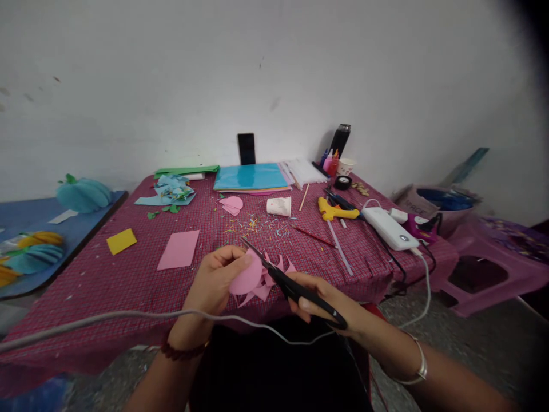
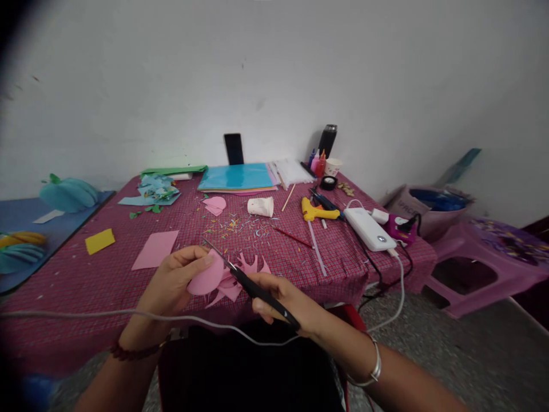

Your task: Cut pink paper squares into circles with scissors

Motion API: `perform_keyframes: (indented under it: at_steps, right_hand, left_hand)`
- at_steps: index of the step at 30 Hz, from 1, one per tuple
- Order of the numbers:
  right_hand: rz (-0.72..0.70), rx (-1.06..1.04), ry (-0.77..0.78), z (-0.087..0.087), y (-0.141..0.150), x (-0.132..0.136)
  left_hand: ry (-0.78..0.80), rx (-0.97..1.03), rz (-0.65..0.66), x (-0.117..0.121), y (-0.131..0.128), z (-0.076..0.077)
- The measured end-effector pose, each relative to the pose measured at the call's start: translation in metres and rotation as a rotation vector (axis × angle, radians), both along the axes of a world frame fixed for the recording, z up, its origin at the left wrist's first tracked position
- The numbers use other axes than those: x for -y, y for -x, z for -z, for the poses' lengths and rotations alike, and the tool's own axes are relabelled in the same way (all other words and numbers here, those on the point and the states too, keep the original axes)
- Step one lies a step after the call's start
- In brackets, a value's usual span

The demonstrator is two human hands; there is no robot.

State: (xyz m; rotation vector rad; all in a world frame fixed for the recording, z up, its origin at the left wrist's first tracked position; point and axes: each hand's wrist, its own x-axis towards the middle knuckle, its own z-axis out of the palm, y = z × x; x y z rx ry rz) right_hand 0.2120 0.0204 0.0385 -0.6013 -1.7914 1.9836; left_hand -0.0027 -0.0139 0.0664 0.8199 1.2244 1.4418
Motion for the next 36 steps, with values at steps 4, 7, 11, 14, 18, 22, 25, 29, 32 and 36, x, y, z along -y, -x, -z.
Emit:
perform_keyframes:
  at_steps: [4,7,11,14,18,22,25,29,32,36]
  right_hand:
    - [-0.014,-0.085,0.007,0.012,-0.002,0.000]
    - [-0.016,-0.096,0.019,0.016,-0.003,0.000]
    - [0.004,-0.103,0.029,0.016,-0.003,0.001]
    - [0.009,-0.116,0.028,0.015,-0.002,0.001]
    - [0.036,-0.118,0.001,0.012,-0.001,0.002]
    - [0.070,-0.113,0.014,0.013,-0.001,0.001]
    - [0.069,-0.105,-0.004,0.017,-0.003,0.000]
    - [0.063,-0.084,-0.035,0.017,-0.007,-0.001]
    - [0.061,-0.063,-0.062,0.014,-0.007,-0.002]
    - [0.071,-0.051,-0.102,0.008,-0.008,-0.003]
  left_hand:
    - [-0.018,-0.033,0.003,0.001,-0.001,0.000]
    - [-0.037,-0.031,-0.003,0.000,-0.002,-0.001]
    - [-0.046,-0.016,0.005,0.000,-0.003,-0.002]
    - [-0.051,0.015,0.014,0.000,-0.002,-0.001]
    - [-0.015,0.080,0.025,-0.001,-0.005,0.000]
    - [0.003,0.129,0.029,-0.002,-0.009,0.001]
    - [0.000,0.141,0.036,-0.002,-0.010,0.000]
    - [-0.015,0.134,0.023,-0.002,-0.009,0.000]
    - [-0.015,0.125,0.014,-0.002,-0.008,0.001]
    - [-0.019,0.131,0.011,-0.001,-0.008,0.002]
